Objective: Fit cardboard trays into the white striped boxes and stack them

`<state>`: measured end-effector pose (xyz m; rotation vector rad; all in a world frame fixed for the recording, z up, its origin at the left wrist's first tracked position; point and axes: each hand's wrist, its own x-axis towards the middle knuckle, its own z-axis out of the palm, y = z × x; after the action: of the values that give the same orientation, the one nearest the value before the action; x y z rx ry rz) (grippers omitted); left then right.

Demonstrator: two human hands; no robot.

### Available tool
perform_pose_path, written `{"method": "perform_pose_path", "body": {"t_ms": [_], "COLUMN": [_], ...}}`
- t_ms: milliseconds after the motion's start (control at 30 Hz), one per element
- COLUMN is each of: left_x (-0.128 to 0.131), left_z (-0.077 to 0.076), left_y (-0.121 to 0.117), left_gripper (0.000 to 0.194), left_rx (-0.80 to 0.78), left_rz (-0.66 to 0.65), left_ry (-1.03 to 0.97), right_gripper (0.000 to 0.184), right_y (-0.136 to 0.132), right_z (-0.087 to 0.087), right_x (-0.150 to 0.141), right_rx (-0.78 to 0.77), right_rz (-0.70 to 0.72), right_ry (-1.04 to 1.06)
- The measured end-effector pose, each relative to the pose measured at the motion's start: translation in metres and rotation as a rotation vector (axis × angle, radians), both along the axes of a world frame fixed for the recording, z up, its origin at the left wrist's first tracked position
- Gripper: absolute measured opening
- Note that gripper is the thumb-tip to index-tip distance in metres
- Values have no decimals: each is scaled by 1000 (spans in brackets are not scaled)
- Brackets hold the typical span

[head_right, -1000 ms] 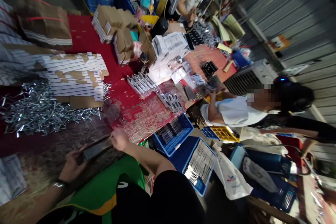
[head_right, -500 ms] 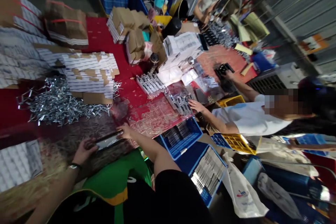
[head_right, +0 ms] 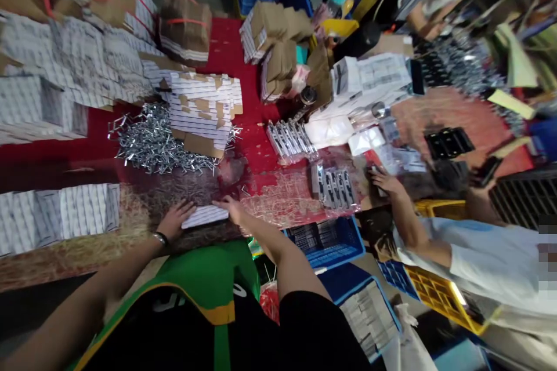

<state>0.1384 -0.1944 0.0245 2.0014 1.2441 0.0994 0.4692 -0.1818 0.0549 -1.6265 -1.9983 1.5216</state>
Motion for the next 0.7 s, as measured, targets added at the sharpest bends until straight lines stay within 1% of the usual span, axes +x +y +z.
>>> {"method": "perform_pose_path", "body": {"t_ms": [33, 67, 100, 133, 167, 200, 267, 333, 433, 500, 600, 667, 700], "left_x": [2, 5, 11, 18, 27, 36, 54, 65, 65, 59, 59, 68, 73], "left_z": [8, 16, 23, 28, 31, 32, 28, 21, 13, 14, 18, 20, 23], "left_y": [-3, -7, -9, -11, -12, -11, -5, 3, 7, -3, -29, -40, -41], "left_gripper": [65, 70, 77, 84, 89, 90, 84, 79, 74, 75, 88, 90, 85], "left_rx": [45, 76, 97, 111, 113, 105, 78, 53, 43, 43, 94, 116, 112], "left_rz": [-105, -186, -244, -284, -310, -312, -272, -277, -348, -354, -289, -209, -171], "left_ry": [83, 148, 195, 226, 249, 274, 317, 313, 260, 250, 246, 250, 247], "right_gripper": [53, 61, 73, 86, 95, 96, 83, 78, 78, 80, 90, 85, 80], "right_y": [-3, -7, -10, -13, -16, -19, -21, -18, -15, -20, -41, -53, -53], "right_z": [6, 12, 16, 20, 22, 24, 25, 25, 27, 26, 19, 14, 14], "right_x": [2, 3, 2, -1, -5, -11, -21, -27, -28, -30, -38, -43, -45], "right_rx": [7, 17, 33, 60, 95, 130, 184, 189, 126, 106, 173, 222, 229], "right_rz": [88, 193, 299, 389, 446, 470, 449, 457, 509, 528, 529, 501, 489], "right_ry": [4, -21, -81, -170, -275, -376, -491, -501, -465, -499, -616, -677, -687]}}
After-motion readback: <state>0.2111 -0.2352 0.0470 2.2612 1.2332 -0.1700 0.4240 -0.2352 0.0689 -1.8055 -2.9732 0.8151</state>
